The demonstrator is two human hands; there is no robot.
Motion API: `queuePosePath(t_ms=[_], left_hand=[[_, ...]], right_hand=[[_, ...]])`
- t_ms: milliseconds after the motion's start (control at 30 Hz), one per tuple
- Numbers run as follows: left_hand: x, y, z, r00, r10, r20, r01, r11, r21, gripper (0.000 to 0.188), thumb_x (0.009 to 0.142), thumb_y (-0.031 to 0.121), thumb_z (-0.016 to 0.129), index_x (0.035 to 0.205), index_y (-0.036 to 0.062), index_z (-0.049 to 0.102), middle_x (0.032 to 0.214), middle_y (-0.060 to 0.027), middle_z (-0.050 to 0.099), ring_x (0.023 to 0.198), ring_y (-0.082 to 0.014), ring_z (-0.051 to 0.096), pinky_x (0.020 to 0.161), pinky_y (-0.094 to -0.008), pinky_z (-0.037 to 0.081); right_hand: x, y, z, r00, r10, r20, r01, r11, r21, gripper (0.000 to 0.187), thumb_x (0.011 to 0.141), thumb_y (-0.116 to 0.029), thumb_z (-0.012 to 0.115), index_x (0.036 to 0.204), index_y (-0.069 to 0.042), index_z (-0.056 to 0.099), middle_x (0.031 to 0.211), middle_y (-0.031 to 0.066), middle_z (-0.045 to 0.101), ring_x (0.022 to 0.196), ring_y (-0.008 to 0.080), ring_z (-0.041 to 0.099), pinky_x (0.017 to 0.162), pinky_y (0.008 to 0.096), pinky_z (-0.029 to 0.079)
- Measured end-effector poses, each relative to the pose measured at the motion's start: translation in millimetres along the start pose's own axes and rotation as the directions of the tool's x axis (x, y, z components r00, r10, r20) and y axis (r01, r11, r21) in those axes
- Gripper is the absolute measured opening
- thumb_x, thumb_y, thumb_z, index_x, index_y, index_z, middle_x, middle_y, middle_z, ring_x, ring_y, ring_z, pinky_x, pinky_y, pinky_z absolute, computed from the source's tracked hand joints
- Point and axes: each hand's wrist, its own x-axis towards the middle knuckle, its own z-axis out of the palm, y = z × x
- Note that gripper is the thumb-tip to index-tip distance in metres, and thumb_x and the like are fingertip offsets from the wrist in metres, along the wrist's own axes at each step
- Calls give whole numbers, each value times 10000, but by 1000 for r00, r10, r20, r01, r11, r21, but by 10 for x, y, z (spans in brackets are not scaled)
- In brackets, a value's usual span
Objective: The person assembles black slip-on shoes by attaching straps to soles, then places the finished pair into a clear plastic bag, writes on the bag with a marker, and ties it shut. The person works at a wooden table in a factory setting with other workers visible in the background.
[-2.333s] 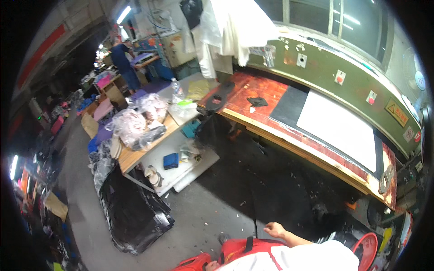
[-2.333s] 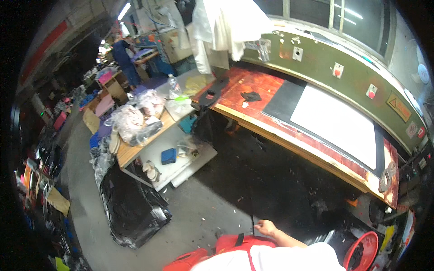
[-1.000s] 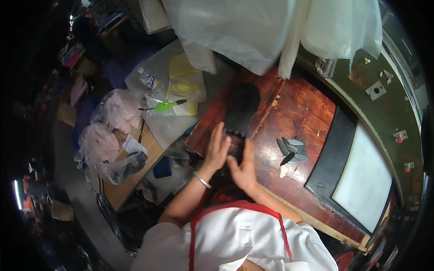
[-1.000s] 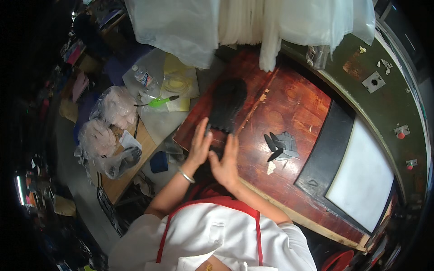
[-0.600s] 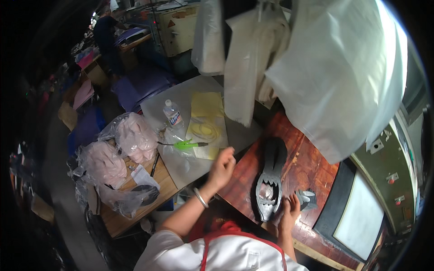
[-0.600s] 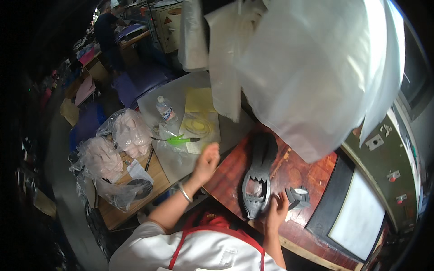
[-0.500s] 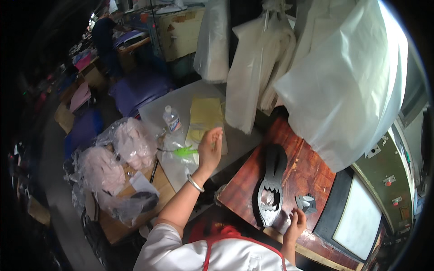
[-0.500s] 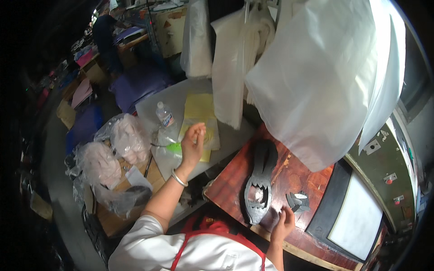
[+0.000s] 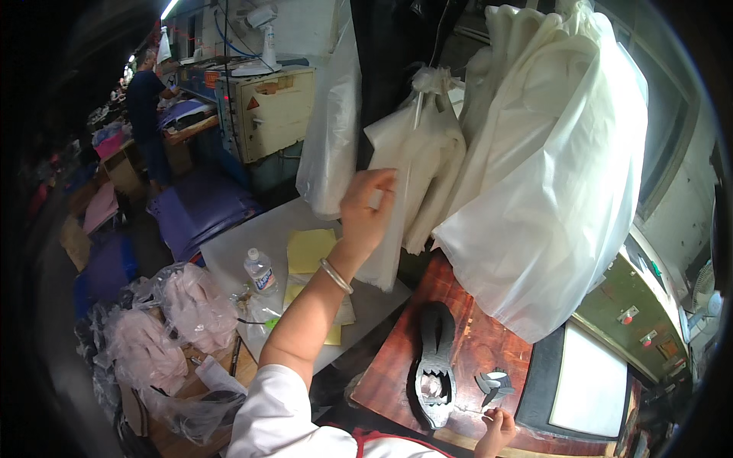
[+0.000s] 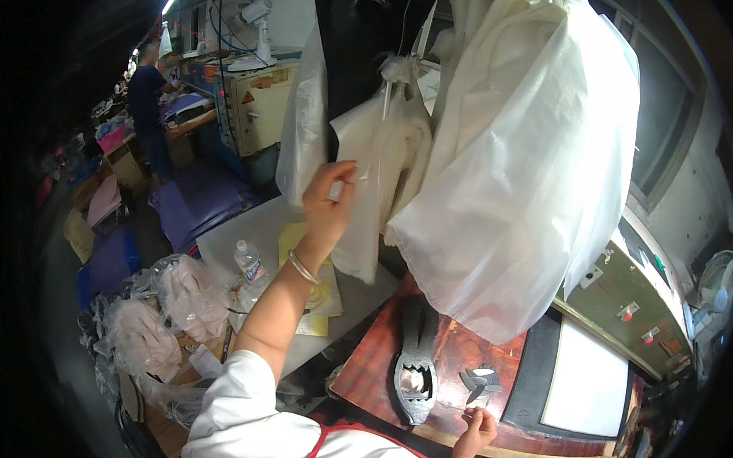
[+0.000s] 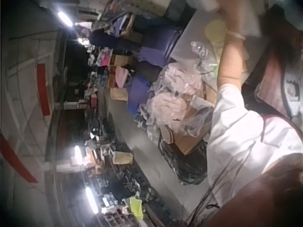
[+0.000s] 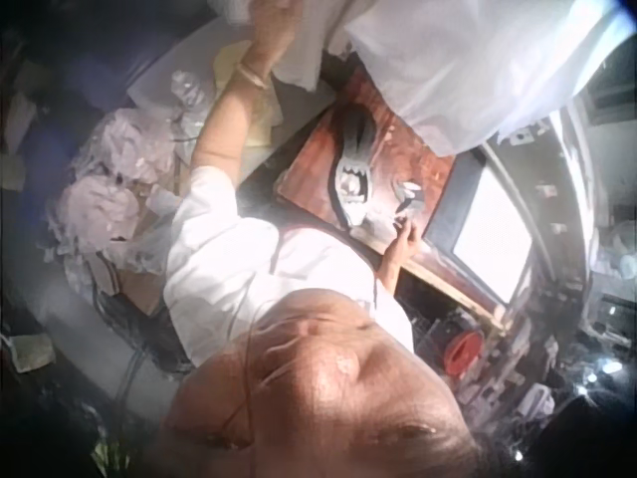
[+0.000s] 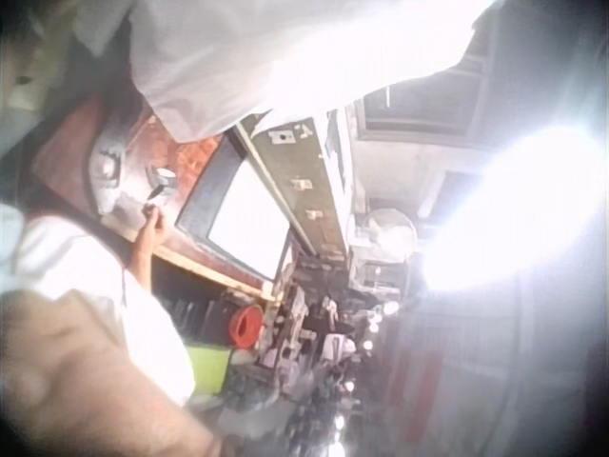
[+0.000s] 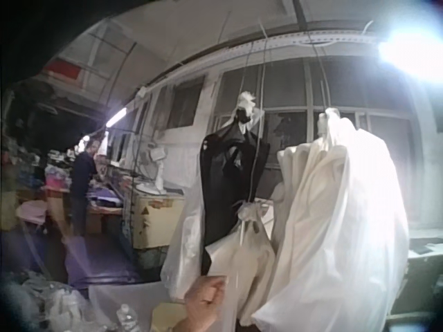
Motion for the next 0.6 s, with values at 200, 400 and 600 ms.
queuePosePath(t_ms=[200, 400, 600], left_hand=[[-240, -92, 409, 984, -87, 154, 39, 957, 288, 284, 800, 91, 707, 1038, 20, 567, 875, -124, 607, 735, -257, 631, 652, -335, 521], [-247, -218, 476, 994, -90, 58, 71, 958, 279, 279, 819, 78, 687, 1078, 28, 595, 872, -120, 599, 645, -246, 604, 579, -327, 497], [-3, -253, 541, 999, -31, -9, 32, 949, 313, 180, 813, 86, 683, 991, 59, 675, 823, -97, 620, 615, -248, 593, 564, -336, 482]], right_hand=[[-102, 71, 116, 1000, 14, -1, -14, 998, 60, 114, 918, -89, 585, 942, 14, 627, 837, 98, 640, 750, 195, 636, 677, 311, 559], [-100, 94, 257, 999, -4, 40, 0, 997, 83, 130, 937, -109, 568, 924, 13, 612, 760, 83, 637, 675, 145, 620, 629, 270, 540], [-83, 66, 303, 996, 6, 88, -14, 995, 98, 127, 933, -86, 570, 929, 28, 624, 753, 89, 644, 682, 156, 629, 644, 286, 549]])
